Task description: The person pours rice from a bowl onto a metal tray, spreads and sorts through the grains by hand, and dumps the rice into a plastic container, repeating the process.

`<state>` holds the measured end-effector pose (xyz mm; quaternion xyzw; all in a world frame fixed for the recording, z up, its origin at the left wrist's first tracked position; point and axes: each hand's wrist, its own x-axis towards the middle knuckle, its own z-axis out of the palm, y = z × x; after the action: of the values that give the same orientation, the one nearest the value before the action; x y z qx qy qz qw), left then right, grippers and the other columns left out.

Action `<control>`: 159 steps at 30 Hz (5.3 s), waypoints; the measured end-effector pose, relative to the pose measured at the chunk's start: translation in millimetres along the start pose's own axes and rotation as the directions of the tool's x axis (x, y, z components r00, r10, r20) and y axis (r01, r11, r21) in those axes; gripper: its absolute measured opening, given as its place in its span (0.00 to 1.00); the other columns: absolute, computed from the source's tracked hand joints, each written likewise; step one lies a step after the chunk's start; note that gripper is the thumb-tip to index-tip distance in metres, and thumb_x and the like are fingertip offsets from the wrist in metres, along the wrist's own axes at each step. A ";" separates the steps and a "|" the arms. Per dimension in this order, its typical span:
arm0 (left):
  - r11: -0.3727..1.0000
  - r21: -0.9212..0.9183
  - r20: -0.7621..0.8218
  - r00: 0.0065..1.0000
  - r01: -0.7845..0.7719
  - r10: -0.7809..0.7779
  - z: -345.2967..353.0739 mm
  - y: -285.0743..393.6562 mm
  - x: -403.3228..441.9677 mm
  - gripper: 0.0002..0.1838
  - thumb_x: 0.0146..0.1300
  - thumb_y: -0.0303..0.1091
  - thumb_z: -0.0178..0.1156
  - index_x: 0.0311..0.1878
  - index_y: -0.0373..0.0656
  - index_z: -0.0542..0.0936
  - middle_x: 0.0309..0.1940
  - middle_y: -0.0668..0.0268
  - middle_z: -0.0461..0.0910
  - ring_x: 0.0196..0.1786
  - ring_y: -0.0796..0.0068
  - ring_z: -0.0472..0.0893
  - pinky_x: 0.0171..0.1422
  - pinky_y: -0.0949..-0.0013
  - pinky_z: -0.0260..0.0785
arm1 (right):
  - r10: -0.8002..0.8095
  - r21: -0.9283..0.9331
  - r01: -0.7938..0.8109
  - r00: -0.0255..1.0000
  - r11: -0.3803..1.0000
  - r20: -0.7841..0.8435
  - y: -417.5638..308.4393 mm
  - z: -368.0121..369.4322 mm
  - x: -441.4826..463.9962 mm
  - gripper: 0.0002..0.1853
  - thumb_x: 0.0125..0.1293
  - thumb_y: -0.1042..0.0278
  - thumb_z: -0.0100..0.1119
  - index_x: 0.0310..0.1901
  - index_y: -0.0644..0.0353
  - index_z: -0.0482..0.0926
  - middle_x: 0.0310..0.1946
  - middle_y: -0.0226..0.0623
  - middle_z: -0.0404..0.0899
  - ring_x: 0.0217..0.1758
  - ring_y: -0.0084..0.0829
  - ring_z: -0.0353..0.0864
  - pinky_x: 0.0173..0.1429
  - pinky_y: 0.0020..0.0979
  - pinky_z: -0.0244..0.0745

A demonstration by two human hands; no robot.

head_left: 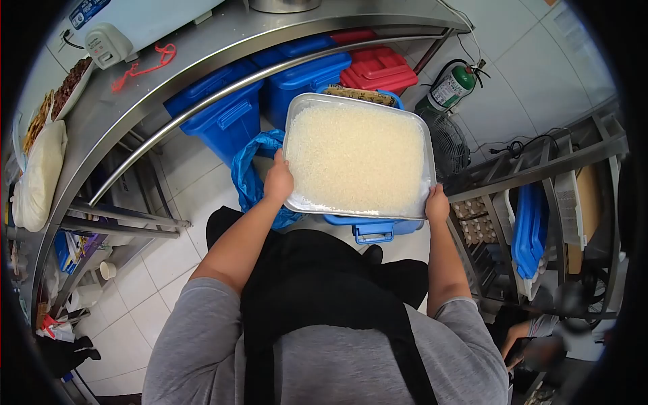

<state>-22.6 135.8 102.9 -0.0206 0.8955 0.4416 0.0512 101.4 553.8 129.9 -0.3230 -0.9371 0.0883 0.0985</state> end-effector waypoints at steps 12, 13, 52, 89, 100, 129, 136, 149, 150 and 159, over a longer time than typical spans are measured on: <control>0.668 0.450 -0.293 0.609 -0.593 0.737 -87.4 80.4 15.2 0.27 0.62 0.34 0.62 0.65 0.46 0.70 0.56 0.52 0.72 0.59 0.50 0.71 0.65 0.54 0.62 | -0.292 0.058 0.287 0.949 0.956 0.120 -100.5 15.3 -52.8 0.38 0.70 0.53 0.50 0.76 0.57 0.48 0.78 0.41 0.46 0.81 0.44 0.44 0.77 0.59 0.42; 0.609 0.502 -0.297 0.538 -0.614 0.788 -111.6 100.2 25.5 0.23 0.61 0.33 0.62 0.61 0.48 0.74 0.55 0.54 0.73 0.59 0.51 0.71 0.65 0.55 0.62 | -0.273 0.061 0.267 0.955 0.962 0.115 -94.3 16.0 -47.7 0.38 0.70 0.53 0.50 0.76 0.57 0.48 0.78 0.41 0.46 0.81 0.44 0.44 0.77 0.59 0.42; 0.465 0.554 0.179 0.644 -0.691 0.744 -241.6 198.0 93.5 0.12 0.55 0.20 0.62 0.42 0.40 0.74 0.43 0.58 0.67 0.46 0.62 0.74 0.46 0.67 0.73 | -0.741 0.097 0.741 0.636 0.664 0.217 -239.0 61.7 -81.6 0.31 0.75 0.51 0.38 0.76 0.48 0.50 0.78 0.32 0.49 0.81 0.38 0.43 0.79 0.56 0.36; 0.452 0.478 0.214 0.600 -0.753 0.771 -242.4 186.4 117.0 0.12 0.55 0.17 0.64 0.39 0.40 0.73 0.41 0.63 0.65 0.42 0.72 0.72 0.44 0.73 0.67 | -0.946 0.206 0.935 0.246 0.289 0.213 -272.9 66.9 -23.7 0.30 0.77 0.48 0.30 0.76 0.49 0.49 0.78 0.29 0.46 0.81 0.31 0.42 0.81 0.47 0.35; 0.395 0.517 0.208 0.559 -0.759 0.802 -251.2 171.7 133.9 0.11 0.62 0.29 0.64 0.48 0.45 0.78 0.46 0.68 0.74 0.43 0.72 0.73 0.49 0.75 0.67 | -0.820 0.108 0.824 0.523 0.556 0.232 -308.4 90.4 6.5 0.30 0.77 0.48 0.28 0.77 0.47 0.47 0.79 0.28 0.43 0.82 0.31 0.40 0.81 0.46 0.34; 0.410 0.505 0.189 0.561 -0.760 0.806 -248.6 193.8 112.7 0.10 0.52 0.23 0.64 0.38 0.42 0.76 0.39 0.58 0.70 0.45 0.57 0.72 0.51 0.61 0.66 | -0.547 -0.070 0.566 0.816 0.821 0.188 -271.8 90.6 23.8 0.33 0.76 0.49 0.33 0.76 0.57 0.48 0.78 0.36 0.45 0.81 0.37 0.43 0.80 0.49 0.35; 0.298 0.457 0.208 0.426 -0.838 0.880 -250.7 178.9 127.7 0.08 0.61 0.26 0.63 0.43 0.42 0.76 0.42 0.63 0.72 0.47 0.66 0.75 0.52 0.65 0.70 | -0.647 0.209 0.612 0.722 0.763 0.245 -291.0 75.8 3.5 0.32 0.76 0.49 0.33 0.76 0.55 0.48 0.78 0.36 0.45 0.81 0.38 0.44 0.80 0.50 0.35; 0.487 0.485 0.161 0.622 -0.726 0.766 -242.0 199.1 97.7 0.11 0.53 0.23 0.66 0.38 0.42 0.75 0.40 0.59 0.69 0.44 0.60 0.73 0.49 0.64 0.66 | -0.619 0.199 0.587 0.758 0.784 0.203 -269.2 76.4 -41.0 0.34 0.75 0.48 0.34 0.76 0.56 0.47 0.78 0.36 0.46 0.81 0.37 0.44 0.80 0.52 0.34; 0.444 0.493 0.174 0.585 -0.748 0.792 -241.3 203.3 98.1 0.11 0.53 0.23 0.66 0.38 0.42 0.75 0.39 0.59 0.69 0.44 0.60 0.73 0.49 0.64 0.66 | -0.647 0.260 0.598 0.738 0.758 0.191 -270.2 76.1 -40.9 0.33 0.75 0.49 0.34 0.76 0.56 0.47 0.78 0.36 0.46 0.81 0.37 0.45 0.80 0.52 0.35; 0.452 0.448 0.166 0.569 -0.771 0.806 -240.4 191.6 111.1 0.10 0.53 0.21 0.65 0.37 0.42 0.75 0.38 0.61 0.68 0.40 0.64 0.72 0.44 0.67 0.66 | -0.553 0.000 0.557 0.825 0.830 0.117 -184.9 51.0 -32.2 0.33 0.75 0.48 0.35 0.76 0.55 0.48 0.78 0.37 0.47 0.81 0.39 0.45 0.79 0.53 0.34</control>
<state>-166.4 62.8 387.2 0.3940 0.8815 0.1805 -0.1875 5.2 385.1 118.9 -0.0328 -0.9959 0.0577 0.0618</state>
